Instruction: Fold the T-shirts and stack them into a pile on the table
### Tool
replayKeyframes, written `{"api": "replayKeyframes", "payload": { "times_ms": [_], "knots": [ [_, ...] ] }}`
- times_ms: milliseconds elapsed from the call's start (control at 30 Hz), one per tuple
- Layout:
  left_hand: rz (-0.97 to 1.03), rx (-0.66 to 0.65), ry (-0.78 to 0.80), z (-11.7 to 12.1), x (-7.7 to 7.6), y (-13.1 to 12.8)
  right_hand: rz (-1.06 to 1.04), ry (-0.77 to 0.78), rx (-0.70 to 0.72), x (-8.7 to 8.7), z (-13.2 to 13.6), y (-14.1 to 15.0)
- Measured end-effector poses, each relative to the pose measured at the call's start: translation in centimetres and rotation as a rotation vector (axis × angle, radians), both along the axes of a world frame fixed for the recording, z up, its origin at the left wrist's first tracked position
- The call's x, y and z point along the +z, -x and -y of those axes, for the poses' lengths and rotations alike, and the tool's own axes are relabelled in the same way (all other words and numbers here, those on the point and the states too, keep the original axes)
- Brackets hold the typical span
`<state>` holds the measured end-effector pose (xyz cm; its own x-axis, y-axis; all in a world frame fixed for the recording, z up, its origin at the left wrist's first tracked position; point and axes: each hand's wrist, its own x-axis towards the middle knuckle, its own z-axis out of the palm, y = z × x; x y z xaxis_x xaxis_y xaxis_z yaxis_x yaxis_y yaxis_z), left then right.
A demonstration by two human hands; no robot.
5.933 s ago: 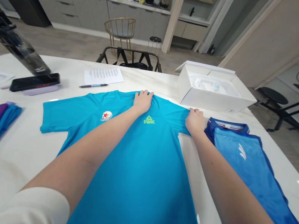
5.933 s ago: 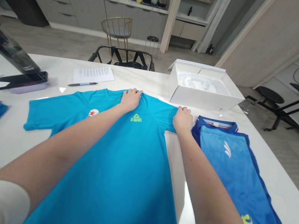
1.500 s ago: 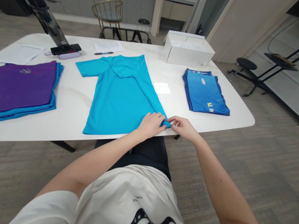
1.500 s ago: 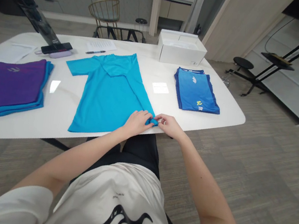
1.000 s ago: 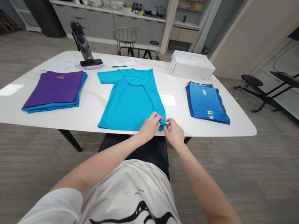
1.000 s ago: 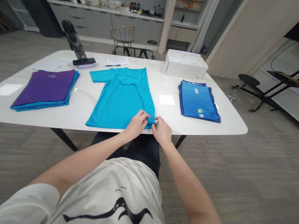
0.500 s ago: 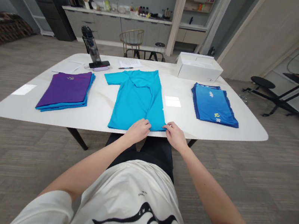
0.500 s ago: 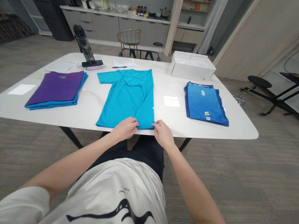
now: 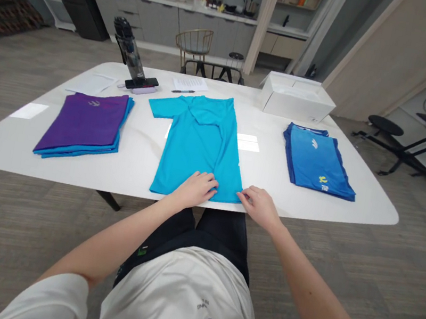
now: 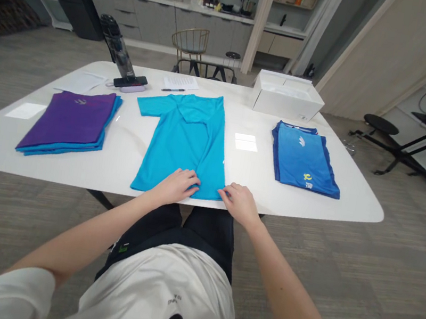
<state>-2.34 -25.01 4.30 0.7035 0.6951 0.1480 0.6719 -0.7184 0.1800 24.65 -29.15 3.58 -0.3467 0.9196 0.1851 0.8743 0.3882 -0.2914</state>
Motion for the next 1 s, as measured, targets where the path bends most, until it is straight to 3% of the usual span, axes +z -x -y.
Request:
{"api": "replayKeyframes", "payload": {
  "times_ms": [167,400,600,667,767,900,1000],
  "knots": [
    [0.019,-0.051,0.077,-1.0,0.1,0.4,-0.022,0.053,-0.029,0.0,-4.7,0.8],
    [0.041,-0.083,0.163,-2.0,0.1,0.5,-0.125,0.079,-0.014,-0.4,-13.4,2.6],
    [0.137,-0.100,0.308,-3.0,0.7,1.0,-0.076,0.006,-0.140,0.2,-21.3,5.0],
    [0.206,-0.080,0.379,-4.8,0.9,1.4,-0.030,0.010,-0.162,0.5,-23.8,5.9],
    [0.306,0.036,0.407,-9.5,1.0,2.5,0.049,0.054,-0.190,0.9,-26.9,7.1],
    [0.342,0.228,0.353,-17.0,0.0,4.1,0.130,0.112,-0.227,0.8,-29.5,8.1],
    [0.293,0.324,0.262,-21.6,-0.6,4.7,0.141,0.109,-0.172,0.4,-30.7,8.4]
  ]
}}
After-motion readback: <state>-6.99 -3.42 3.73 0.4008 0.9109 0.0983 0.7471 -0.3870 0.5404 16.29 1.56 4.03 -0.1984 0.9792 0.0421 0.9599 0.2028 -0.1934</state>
